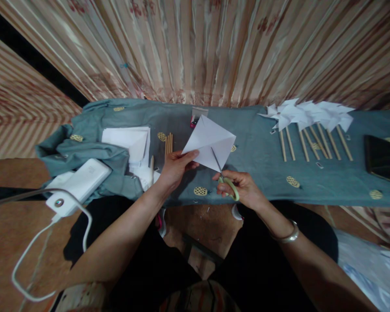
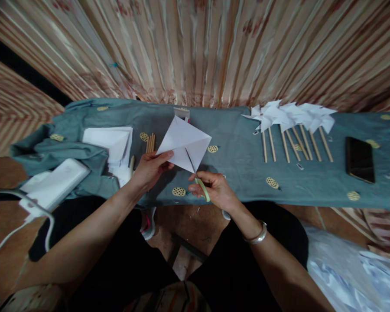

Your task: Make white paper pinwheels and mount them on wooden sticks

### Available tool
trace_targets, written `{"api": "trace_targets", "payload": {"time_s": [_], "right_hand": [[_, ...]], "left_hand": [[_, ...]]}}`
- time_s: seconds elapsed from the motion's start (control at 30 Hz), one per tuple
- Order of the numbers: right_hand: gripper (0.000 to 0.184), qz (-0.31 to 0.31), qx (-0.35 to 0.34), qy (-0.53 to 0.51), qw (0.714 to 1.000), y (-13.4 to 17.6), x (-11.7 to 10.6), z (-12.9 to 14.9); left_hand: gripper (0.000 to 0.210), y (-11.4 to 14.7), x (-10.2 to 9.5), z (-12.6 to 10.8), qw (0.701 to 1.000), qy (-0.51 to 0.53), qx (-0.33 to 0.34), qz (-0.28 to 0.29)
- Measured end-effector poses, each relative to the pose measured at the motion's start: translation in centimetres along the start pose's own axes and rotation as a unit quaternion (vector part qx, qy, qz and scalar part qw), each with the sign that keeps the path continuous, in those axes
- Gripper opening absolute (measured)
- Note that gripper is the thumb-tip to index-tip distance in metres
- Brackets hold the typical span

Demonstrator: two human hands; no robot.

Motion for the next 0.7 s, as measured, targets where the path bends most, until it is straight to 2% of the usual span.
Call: {"api": "trace_targets", "payload": {"time_s": [0.7], "right_hand": [[0.038, 0.004, -0.011, 0.015, 1.0, -0.01, 0.04, -0.08]], "left_hand": [[0.021, 0.06, -0.1, -0.05, 1.0, 0.001, 0.006, -0.003]]}}
Point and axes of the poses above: each hand's wrist, its own y-axis away from the middle knuckle, its own x-axis out of the palm, z = x × y, the point moved 2 cm from there along -y, towards the middle knuckle, and after that the axes turned 12 degrees about z, right-handed, at the moved point
